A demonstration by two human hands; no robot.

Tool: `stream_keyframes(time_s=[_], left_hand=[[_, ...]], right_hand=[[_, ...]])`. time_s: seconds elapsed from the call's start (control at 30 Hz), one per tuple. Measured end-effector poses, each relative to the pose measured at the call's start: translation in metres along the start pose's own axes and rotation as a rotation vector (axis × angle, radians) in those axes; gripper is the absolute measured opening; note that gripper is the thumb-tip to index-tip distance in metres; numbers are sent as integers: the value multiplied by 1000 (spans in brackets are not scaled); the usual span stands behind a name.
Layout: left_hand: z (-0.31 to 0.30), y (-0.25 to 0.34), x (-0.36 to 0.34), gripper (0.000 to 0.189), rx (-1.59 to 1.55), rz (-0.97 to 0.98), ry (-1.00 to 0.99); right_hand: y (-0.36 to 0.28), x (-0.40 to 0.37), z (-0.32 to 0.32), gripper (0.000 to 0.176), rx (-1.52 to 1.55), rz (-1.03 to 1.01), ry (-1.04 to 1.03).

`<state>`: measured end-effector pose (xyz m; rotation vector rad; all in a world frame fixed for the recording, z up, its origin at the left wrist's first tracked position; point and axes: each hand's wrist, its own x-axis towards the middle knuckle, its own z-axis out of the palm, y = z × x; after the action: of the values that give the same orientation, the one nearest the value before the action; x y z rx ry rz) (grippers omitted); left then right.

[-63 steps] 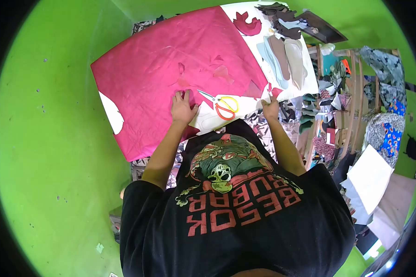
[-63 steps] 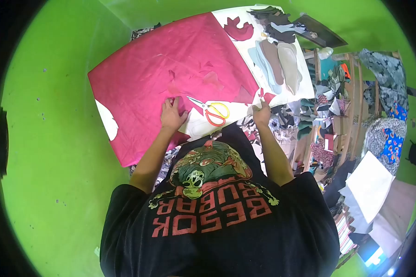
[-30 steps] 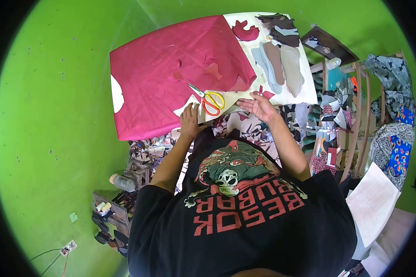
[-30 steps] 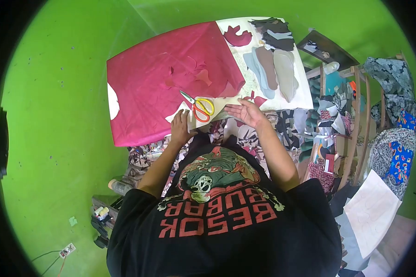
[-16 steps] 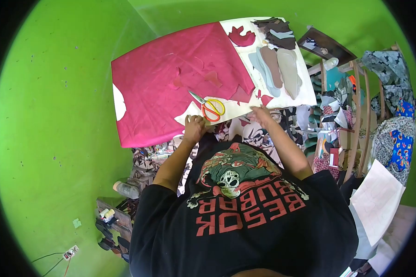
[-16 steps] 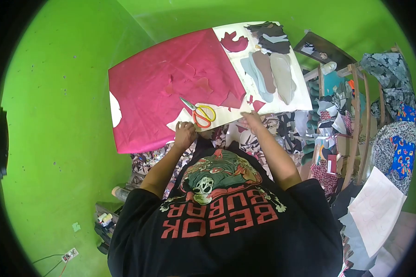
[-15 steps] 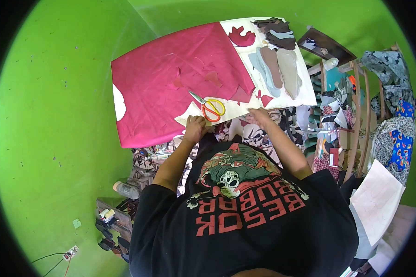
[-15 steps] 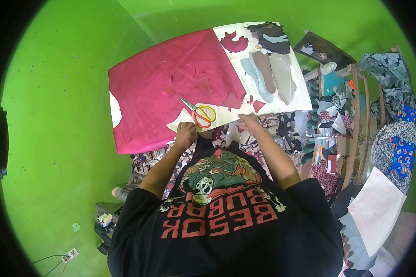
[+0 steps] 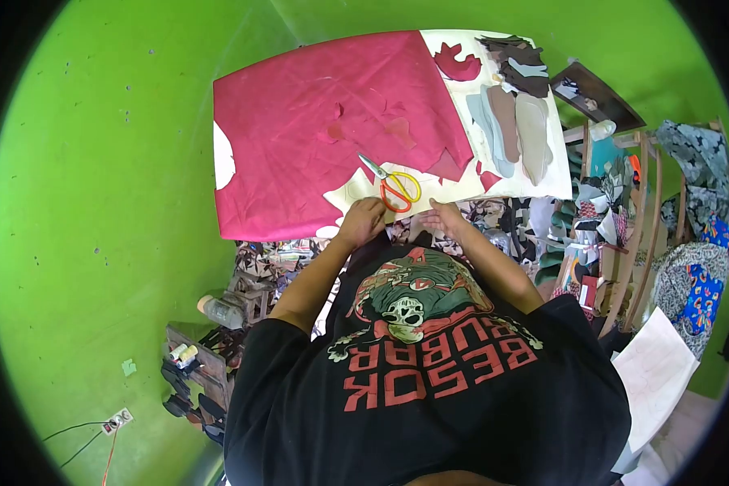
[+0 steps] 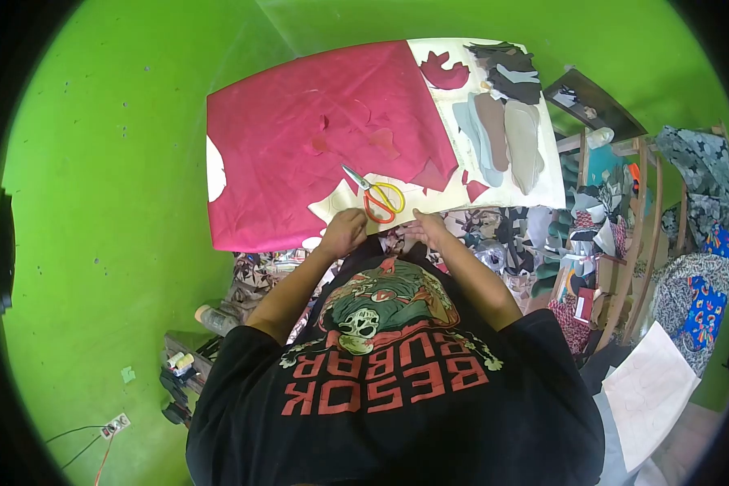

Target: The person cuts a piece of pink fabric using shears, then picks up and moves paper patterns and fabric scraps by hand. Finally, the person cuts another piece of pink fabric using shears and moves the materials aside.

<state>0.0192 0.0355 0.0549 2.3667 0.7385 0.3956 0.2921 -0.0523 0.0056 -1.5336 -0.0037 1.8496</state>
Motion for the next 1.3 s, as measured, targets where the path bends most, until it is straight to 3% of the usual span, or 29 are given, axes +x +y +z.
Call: stream_keyframes(time_s=[0.07,0.13,0.27,0.33,0.4,0.43,0.5,0.57,0.63,0.77,0.83,0.93,1.0,1.07,1.1,1.13,1.17,1.23,1.27,1.3], left_hand=[[-3,-4,9,40,19,-69,36],[-5,-12,16,60,174,-344,224],[-30,-26,31,73,263,-557,160],[-34,-35,37,72,257,-562,114],[-31,-43,43,73,263,-403,197],[-32,-40,50,73,261,-397,192],[-29,-28,67,75,189,-249,118],[-22,-12,91,80,180,-232,72],[-8,2,111,85,172,-216,27],[7,14,140,114,183,-290,-79],[6,22,151,132,138,-405,-159],[-9,33,164,133,245,-500,-239],[-2,17,163,126,236,-533,-241],[8,-2,162,113,253,-483,-122],[6,-3,162,84,236,-466,-41],[11,-15,161,84,233,-461,-47],[14,-30,163,72,157,-455,26],[0,-24,168,46,33,-480,157],[-9,-22,170,46,36,-482,158],[-18,-26,171,45,-101,-539,78]], right_hand=[[1,0,-7,44,-76,25,10],[1,-11,-8,46,-106,-3,13],[-11,-30,-8,43,-230,90,236],[-23,-39,-9,37,-432,-218,602],[-8,15,-55,31,-505,-568,747],[-21,4,-47,30,-467,-838,869],[-56,-8,-39,33,-544,-852,929],[-81,4,-41,37,-619,-873,987],[-97,14,-46,41,-751,-725,632],[-135,14,-15,36,-694,-543,591],[-136,21,-5,32,53,-481,366],[-140,15,7,31,187,-443,217],[-148,0,15,31,213,-414,140],[-157,-12,28,34,222,-455,-49],[-159,-16,33,34,225,-454,-44],[-160,-18,36,39,164,-475,-157],[-161,-22,37,44,101,-495,-270],[-156,-26,36,49,69,-447,-260],[-154,-27,38,55,30,-401,-259],[-150,-22,38,74,-202,-379,-188]])
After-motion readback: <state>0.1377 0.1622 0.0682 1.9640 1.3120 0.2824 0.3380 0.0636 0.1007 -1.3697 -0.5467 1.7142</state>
